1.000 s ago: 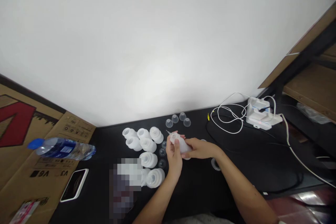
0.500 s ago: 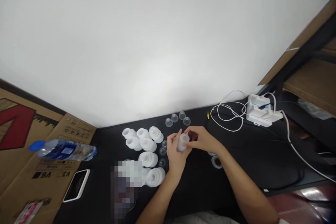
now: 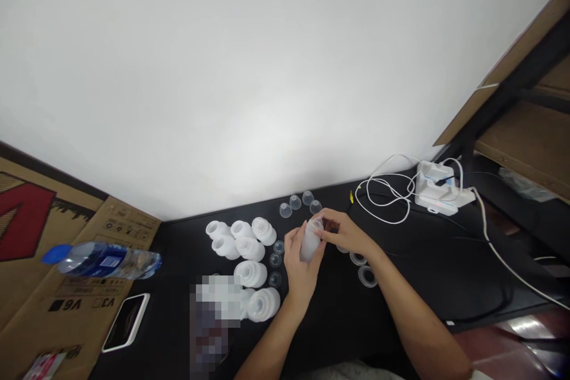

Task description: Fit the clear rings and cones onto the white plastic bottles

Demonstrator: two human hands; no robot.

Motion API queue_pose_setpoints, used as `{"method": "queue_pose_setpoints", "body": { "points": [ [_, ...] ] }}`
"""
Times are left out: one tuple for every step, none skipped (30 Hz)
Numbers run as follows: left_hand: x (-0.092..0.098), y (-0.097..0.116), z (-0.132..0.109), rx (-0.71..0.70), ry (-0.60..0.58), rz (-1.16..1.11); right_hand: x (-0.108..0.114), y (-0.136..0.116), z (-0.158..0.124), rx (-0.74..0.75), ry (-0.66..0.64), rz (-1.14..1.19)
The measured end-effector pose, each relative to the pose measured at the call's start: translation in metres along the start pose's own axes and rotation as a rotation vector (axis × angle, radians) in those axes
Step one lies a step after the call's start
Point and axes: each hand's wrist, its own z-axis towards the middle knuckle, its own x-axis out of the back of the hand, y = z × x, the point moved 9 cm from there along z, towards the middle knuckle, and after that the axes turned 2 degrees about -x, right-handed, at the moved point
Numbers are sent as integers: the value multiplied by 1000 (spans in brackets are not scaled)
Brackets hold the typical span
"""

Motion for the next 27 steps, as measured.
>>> {"method": "queue_pose_setpoints", "body": {
  "points": [
    [1, 3, 0, -22, 3, 32, 0, 1, 0, -8, -4, 9],
    [2, 3, 0, -29, 8, 49, 1, 2, 0, -21, -9, 30],
    [2, 1, 0, -21, 16, 49, 2, 4, 0, -34, -11, 52],
    [3, -1, -1, -3, 24, 37, 3, 6, 0, -45, -12, 68],
    [3, -4, -2, 19, 36, 18, 5, 7, 0, -54, -9, 79],
    [4, -7, -3, 43, 46, -4, 7, 9, 0, -62, -7, 90],
    [4, -10, -4, 64, 50, -26, 8, 10, -1, -69, -12, 108],
    [3, -11, -6, 80, 46, -48, 7, 12, -1, -73, -27, 135],
    [2, -13, -7, 97, 38, -73, 6, 13, -1, -78, -49, 172],
    [1, -15, -7, 119, 31, -101, 5, 15, -2, -84, -73, 215],
    [0, -17, -8, 149, 26, -130, 3, 17, -2, -91, -94, 257],
    [-2, -21, -8, 184, 19, -162, 2, 19, -2, -99, -110, 288],
    [-4, -24, -9, 221, 12, -197, 2, 22, -2, -105, -119, 306],
    [-6, -27, -9, 253, 1, -236, 1, 24, -2, -110, -123, 309],
    [-9, -28, -8, 271, -10, -278, 1, 25, -1, -111, -119, 300],
    [-11, -29, -8, 276, -22, -317, 2, 27, 0, -109, -104, 281],
    [-13, -28, -7, 270, -34, -351, 3, 27, 1, -108, -81, 252],
    [-15, -26, -6, 258, -44, -377, 5, 27, 2, -105, -49, 220],
    [-16, -25, -5, 245, -52, -394, 7, 26, 3, -101, -16, 193],
    [-17, -24, -5, 236, -60, -402, 7, 25, 3, -96, 3, 185],
    [-18, -24, -4, 234, -62, -407, 5, 23, 3, -92, 0, 203],
    [-18, -24, -4, 235, -59, -413, 2, 21, 3, -89, -30, 247],
    [-17, -25, -4, 239, -50, -418, -2, 19, 3, -89, -72, 303],
    [-16, -26, -4, 245, -36, -423, -5, 17, 3, -89, -105, 354],
    [-15, -27, -4, 251, -17, -428, -6, 17, 2, -91, -118, 386],
    [-13, -29, -5, 257, 4, -432, -3, 17, 3, -92, -97, 392],
    [-12, -30, -5, 265, 22, -433, 2, 19, 3, -93, -47, 378]
  ]
}}
